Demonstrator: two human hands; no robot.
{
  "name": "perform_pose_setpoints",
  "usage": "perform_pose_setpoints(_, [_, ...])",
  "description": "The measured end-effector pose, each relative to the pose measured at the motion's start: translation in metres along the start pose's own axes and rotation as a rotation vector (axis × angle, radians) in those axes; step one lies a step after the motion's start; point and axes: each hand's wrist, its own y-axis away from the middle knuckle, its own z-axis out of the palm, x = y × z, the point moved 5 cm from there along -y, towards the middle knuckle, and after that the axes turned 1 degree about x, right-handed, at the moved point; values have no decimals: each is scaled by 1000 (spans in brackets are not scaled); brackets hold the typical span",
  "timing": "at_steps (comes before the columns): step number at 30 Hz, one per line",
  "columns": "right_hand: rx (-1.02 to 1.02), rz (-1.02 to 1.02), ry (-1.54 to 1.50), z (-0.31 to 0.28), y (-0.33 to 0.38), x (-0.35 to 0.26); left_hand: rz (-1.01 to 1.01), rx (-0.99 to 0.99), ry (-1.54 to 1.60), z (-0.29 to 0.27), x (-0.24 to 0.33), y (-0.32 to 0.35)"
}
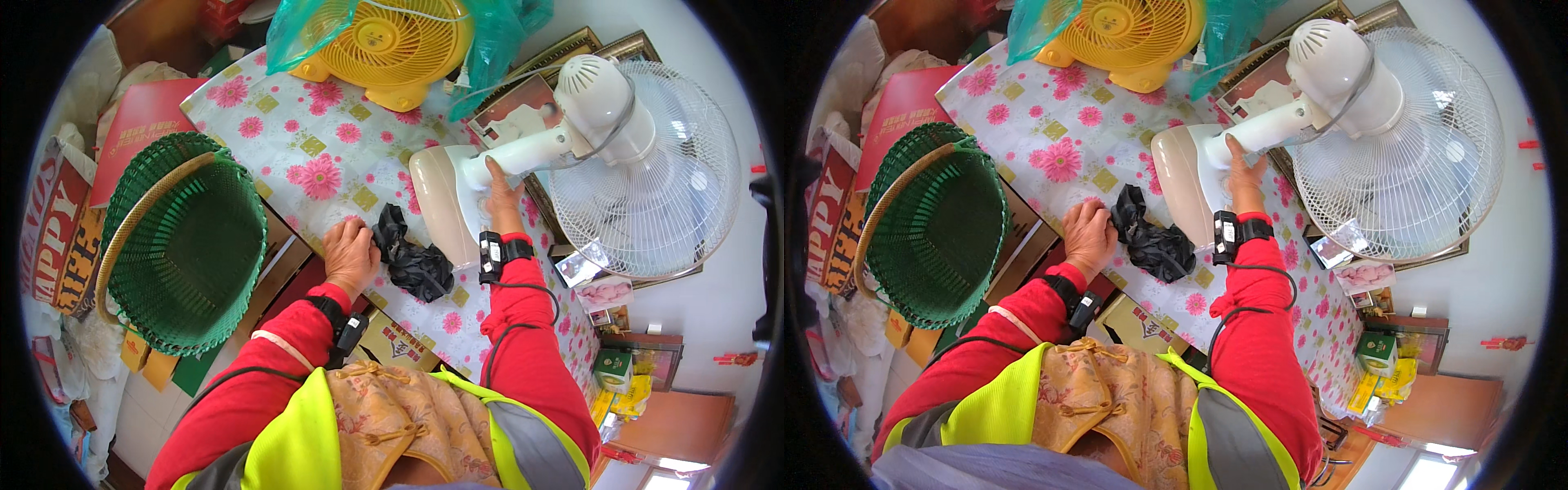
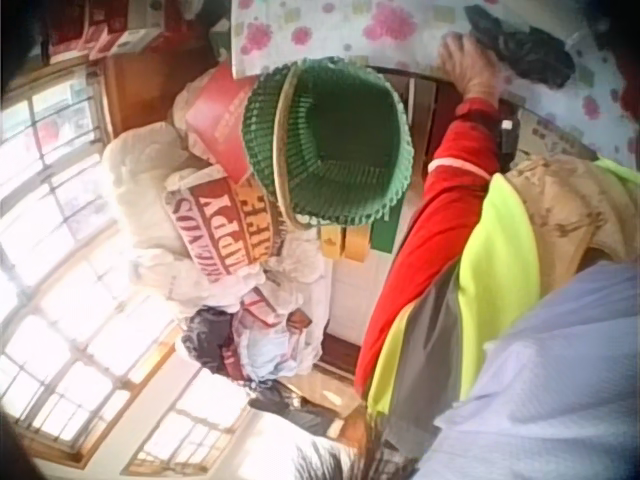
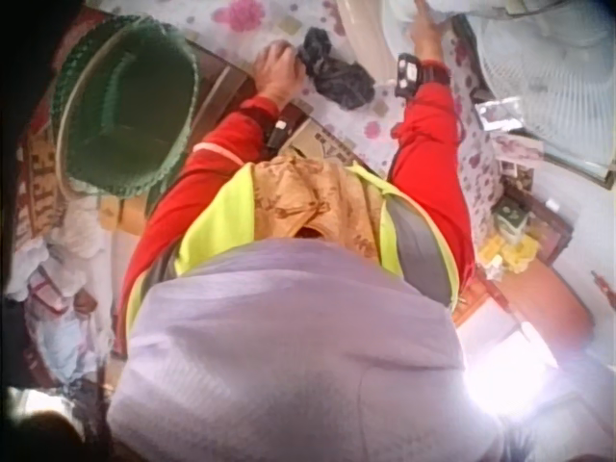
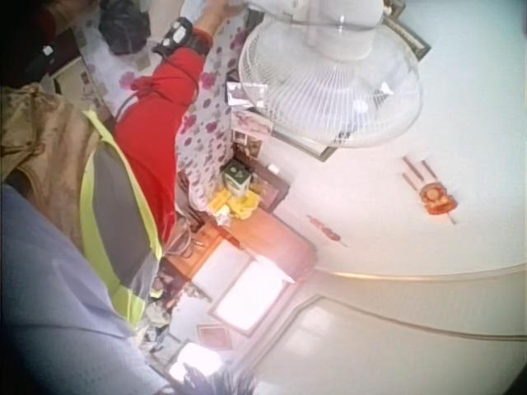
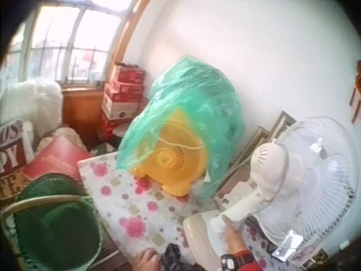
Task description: The person wipes a floral-patterned table surface and the front of a wooden cabinet using a dark cloth. They move several boxes and a green basket aside to reach the cabinet, then continue wiping the table and repositioning items.
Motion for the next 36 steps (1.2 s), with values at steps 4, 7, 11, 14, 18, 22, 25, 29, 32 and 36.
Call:
perform_pose_setpoints(4, [-86,-47,45,1,-2,-4,5,7,2,-1,0,0])
perform_pose_setpoints(7, [-86,-61,103,-1,-5,-4,14,12,-4,-1,1,0])
perform_pose_setpoints(11, [-103,-98,104,-2,-4,-3,12,0,-15,0,1,-1])
perform_pose_setpoints(14, [-157,-66,110,-2,-3,0,16,-8,-25,0,3,-2])
perform_pose_setpoints(18, [-182,-71,140,0,-2,0,23,-14,-41,-1,4,-3])
perform_pose_setpoints(22, [-212,-80,117,9,4,-1,9,-39,-43,-1,5,-3])
perform_pose_setpoints(25, [-224,-78,164,17,9,-3,13,-35,-44,-1,5,-3])
perform_pose_setpoints(29, [-270,-103,168,34,12,-5,21,-23,-44,-1,6,-3])
perform_pose_setpoints(32, [-330,-104,154,50,12,-4,24,-25,-52,-1,6,-3])
perform_pose_setpoints(36, [-357,-148,176,70,12,-6,27,-27,-51,-2,6,-2])
